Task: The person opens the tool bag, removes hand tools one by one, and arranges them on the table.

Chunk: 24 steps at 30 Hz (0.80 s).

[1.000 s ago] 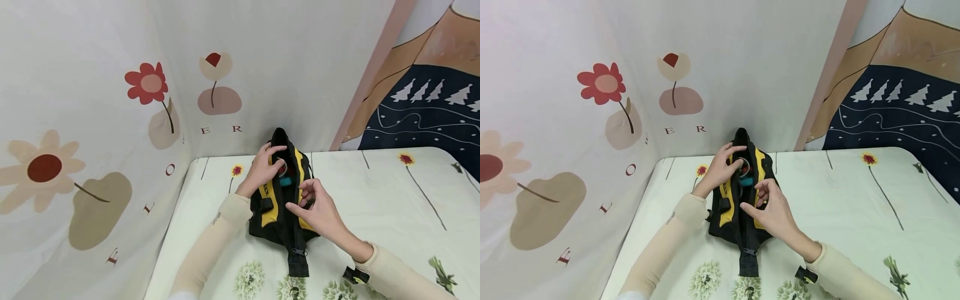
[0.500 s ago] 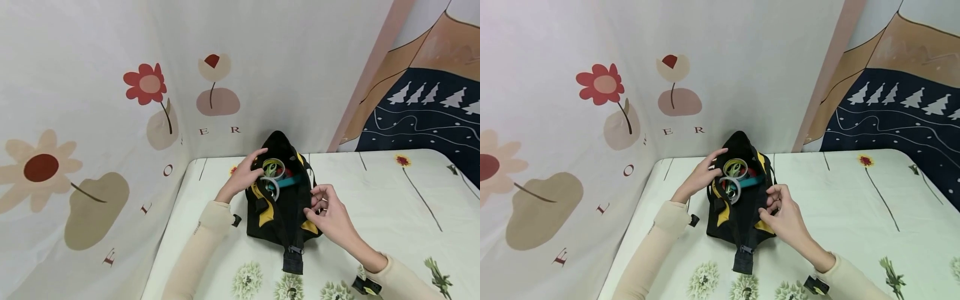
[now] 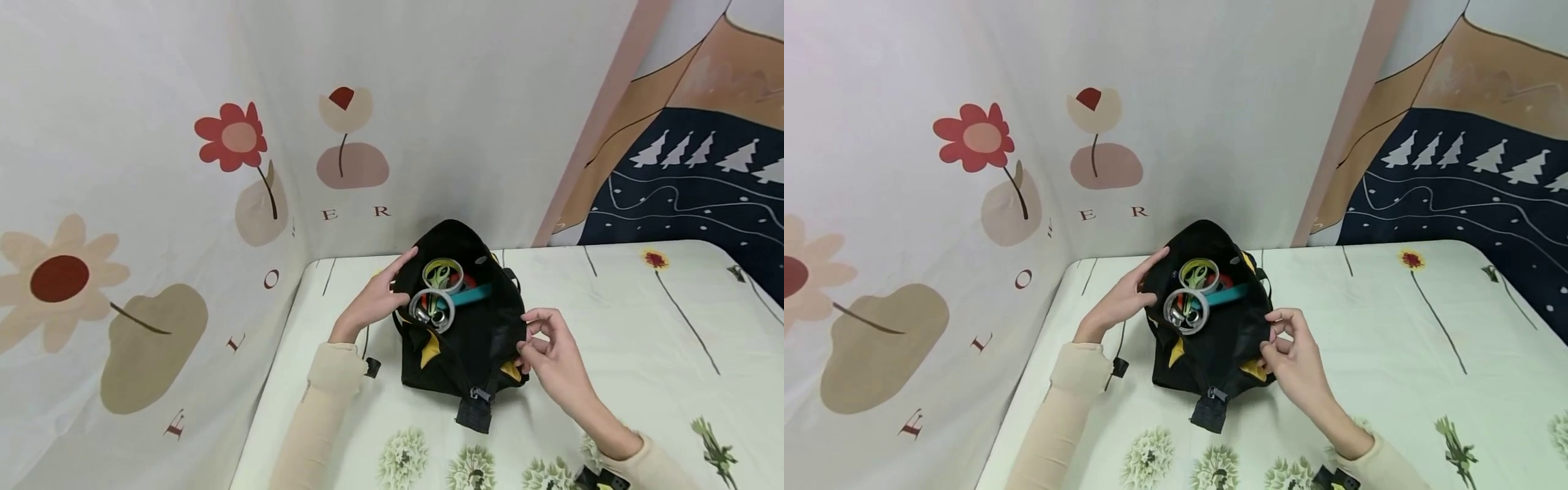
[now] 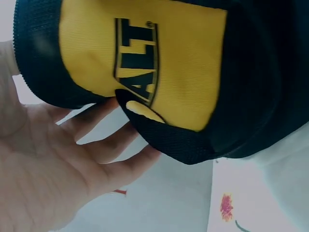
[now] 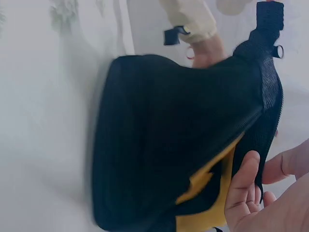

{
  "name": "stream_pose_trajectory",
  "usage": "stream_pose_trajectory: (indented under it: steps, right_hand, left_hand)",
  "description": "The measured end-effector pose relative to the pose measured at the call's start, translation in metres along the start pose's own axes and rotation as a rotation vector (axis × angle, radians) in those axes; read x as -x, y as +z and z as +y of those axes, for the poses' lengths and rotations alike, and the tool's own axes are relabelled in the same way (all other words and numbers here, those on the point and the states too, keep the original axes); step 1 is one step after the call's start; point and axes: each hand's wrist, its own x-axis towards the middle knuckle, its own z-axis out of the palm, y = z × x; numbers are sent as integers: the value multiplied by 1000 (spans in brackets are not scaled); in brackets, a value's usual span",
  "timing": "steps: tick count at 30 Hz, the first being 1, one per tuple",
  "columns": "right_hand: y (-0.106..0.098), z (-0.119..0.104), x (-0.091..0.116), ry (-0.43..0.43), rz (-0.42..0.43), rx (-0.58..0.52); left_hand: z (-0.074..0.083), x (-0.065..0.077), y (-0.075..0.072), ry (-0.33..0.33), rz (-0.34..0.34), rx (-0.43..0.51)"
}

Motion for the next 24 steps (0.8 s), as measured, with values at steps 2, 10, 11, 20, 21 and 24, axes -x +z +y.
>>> stream_pose_trajectory:
  steps: [2,10,11,20,21,24]
  right_hand:
    - [-6,-1,-2,4,18,-29]
    - [-20,-4,-3,43,52,-101]
    - [-20,-4,-4,44,52,-84]
    - [-11,-6,-9,11,1,63]
    - [-11,-6,-9,4,-6,73]
    - [-10,-5,-10,-12,-5,101]
  left_hand:
    - [1,2,-3,-6,1,-8]
    - [-2,6,-8,2,7,3]
    - [-1,6,-7,3,9,9]
    - [6,9,1,33,-29,-46]
    - [7,10,1,43,-40,-56]
    - [8,11,1,65,-96,-61]
